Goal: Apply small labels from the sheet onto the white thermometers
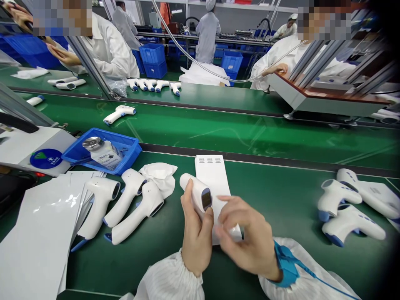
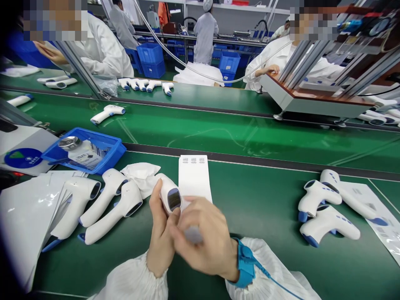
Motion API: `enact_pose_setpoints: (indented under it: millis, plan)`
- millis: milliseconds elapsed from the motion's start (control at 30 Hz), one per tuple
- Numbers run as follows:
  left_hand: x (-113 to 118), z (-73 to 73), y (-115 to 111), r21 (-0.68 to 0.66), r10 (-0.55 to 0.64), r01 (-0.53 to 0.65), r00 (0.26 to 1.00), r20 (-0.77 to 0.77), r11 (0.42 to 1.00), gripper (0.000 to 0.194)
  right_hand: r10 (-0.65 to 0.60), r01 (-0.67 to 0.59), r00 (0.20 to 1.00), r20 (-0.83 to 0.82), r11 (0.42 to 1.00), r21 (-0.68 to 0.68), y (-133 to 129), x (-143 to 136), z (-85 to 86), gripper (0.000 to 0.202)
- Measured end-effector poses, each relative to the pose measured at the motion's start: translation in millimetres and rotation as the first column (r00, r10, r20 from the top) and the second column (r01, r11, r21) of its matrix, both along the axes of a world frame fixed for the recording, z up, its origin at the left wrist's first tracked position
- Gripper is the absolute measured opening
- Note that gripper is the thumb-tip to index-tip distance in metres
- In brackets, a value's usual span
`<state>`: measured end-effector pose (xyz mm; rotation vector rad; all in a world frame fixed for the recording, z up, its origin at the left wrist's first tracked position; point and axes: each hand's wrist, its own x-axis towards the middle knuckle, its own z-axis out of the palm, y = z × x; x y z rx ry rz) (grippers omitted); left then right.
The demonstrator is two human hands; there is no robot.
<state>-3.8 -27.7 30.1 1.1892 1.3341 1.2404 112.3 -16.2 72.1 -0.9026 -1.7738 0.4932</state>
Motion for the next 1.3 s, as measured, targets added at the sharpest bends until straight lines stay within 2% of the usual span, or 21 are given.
enact_pose_setpoints:
  millis: [67,133,267,433,633,767,833,900,933,1033,1100,1167,1200,1233,1300]
  plan:
    - [-1,4.2,1,-0.009,-0.023,0.023,0.999,0.036,1.0,0.054,-0.173,0.175,0.984,0.028,0.982,-0.075,6,3,-1.6,0.022]
    - [0,6.0,1,-0.018,-0.031,0.033,0.997,0.065,0.999,0.053,-0.24,0.247,0.969,0.064,0.956,-0.159,11,4,-3.5,0.022]
    - [1,5.2,0,0.012,-0.02,0.02,0.999,0.045,1.0,0.052,-0.206,0.211,0.977,0.048,0.956,-0.202,11,3,-9.0,0.026]
    - [1,3.7,1,0.047,0.004,-0.003,1.0,-0.013,0.999,0.053,-0.134,0.176,0.953,0.272,0.975,-0.137,2,-1,-13.9,0.048]
    - [-2,4.6,3,-0.03,-0.026,0.03,0.993,0.116,0.999,0.055,-0.064,0.08,0.924,0.378,0.996,-0.027,-9,-2,-11.0,0.045]
    - [-4,9.3,4,-0.085,-0.026,0.039,0.989,0.143,0.996,0.054,-0.071,0.075,0.938,0.339,0.997,0.002,-8,0,-11.3,0.041]
    - [-4,11.9,3,-0.093,-0.051,0.068,0.983,0.177,0.993,0.055,-0.116,0.136,0.956,0.271,0.989,-0.056,-2,1,-12.1,0.049]
    - [-3,13.2,1,-0.1,-0.081,0.103,0.976,0.203,0.99,0.057,-0.136,0.17,0.971,0.197,0.971,-0.169,8,2,-12.8,0.058]
    - [-3,13.1,0,-0.103,-0.092,0.116,0.973,0.211,0.988,0.058,-0.124,0.16,0.979,0.164,0.962,-0.223,14,3,-13.4,0.053]
    - [0,10.4,-2,-0.123,-0.104,0.136,0.967,0.232,0.983,0.058,-0.068,0.08,0.997,0.049,0.94,-0.332,29,5,-16.9,0.022]
    - [2,8.8,1,-0.164,-0.086,0.137,0.954,0.286,0.977,0.058,-0.118,0.089,0.992,-0.046,0.908,-0.409,31,5,-20.4,0.021]
    - [3,9.2,8,-0.204,-0.015,0.099,0.926,0.378,0.974,0.06,-0.209,0.122,0.971,-0.114,0.848,-0.515,24,2,-23.9,0.022]
    - [4,10.2,13,-0.217,0.035,0.065,0.903,0.429,0.974,0.061,-0.207,0.098,0.97,-0.125,0.81,-0.579,18,0,-25.7,0.021]
    - [4,11.6,19,-0.228,0.076,0.039,0.878,0.472,0.973,0.06,-0.155,0.038,0.98,-0.127,0.767,-0.64,12,-1,-27.7,0.023]
    - [4,14.4,29,-0.237,0.092,0.037,0.856,0.508,0.971,0.057,0.04,-0.103,0.994,-0.103,0.672,-0.733,4,-2,-32.7,0.026]
